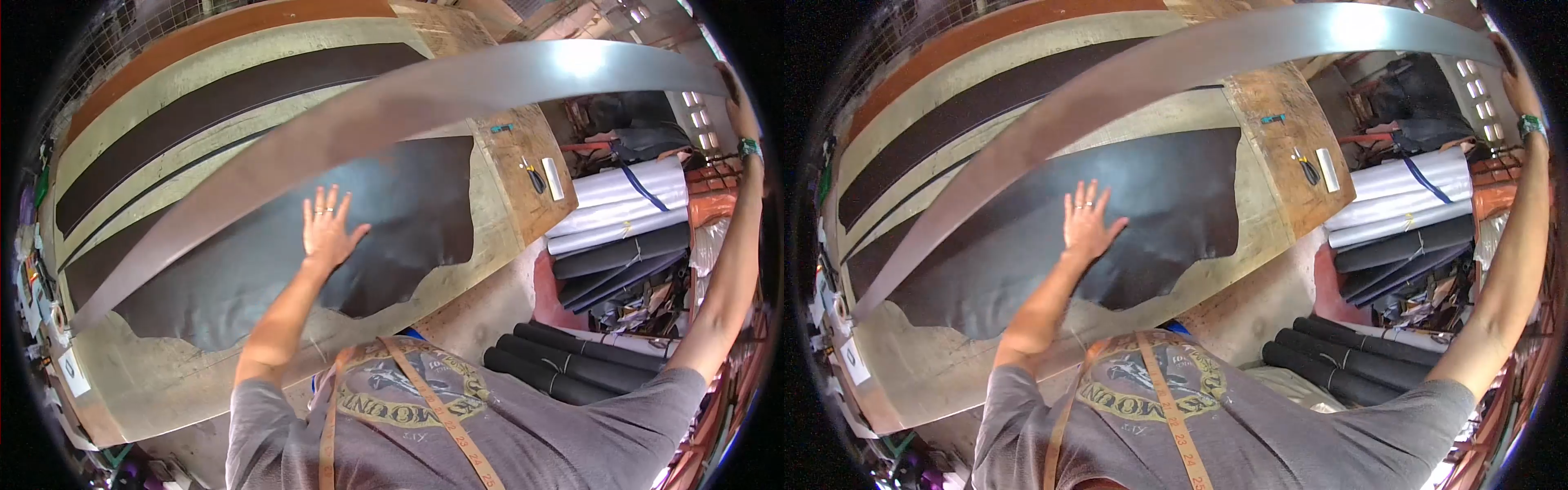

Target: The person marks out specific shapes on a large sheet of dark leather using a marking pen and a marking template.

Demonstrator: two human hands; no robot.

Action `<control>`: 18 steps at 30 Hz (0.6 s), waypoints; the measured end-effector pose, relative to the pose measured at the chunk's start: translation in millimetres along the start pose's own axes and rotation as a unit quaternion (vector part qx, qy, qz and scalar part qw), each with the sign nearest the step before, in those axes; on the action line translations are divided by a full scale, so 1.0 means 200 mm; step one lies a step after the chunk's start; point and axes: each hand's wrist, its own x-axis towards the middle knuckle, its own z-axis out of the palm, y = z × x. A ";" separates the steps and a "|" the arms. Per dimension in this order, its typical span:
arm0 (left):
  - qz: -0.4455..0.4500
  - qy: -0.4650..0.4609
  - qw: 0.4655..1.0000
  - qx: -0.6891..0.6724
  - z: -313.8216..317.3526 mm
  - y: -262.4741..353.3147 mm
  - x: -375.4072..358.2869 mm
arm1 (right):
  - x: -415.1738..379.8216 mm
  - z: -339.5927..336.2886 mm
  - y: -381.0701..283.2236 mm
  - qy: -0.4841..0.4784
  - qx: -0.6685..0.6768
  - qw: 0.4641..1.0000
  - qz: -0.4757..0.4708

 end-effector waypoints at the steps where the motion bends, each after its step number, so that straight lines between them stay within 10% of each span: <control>1: -0.014 -0.001 1.000 0.007 0.04 0.04 0.03 | 0.04 0.07 -0.03 0.013 -0.004 0.999 -0.046; 14: -0.081 -0.003 0.994 0.080 0.04 0.03 0.62 | 0.08 1.00 -0.79 0.219 0.038 0.958 -0.178; 18: -0.104 0.001 0.989 0.104 0.09 0.03 0.65 | 0.13 1.28 -0.59 0.103 0.052 0.981 -0.159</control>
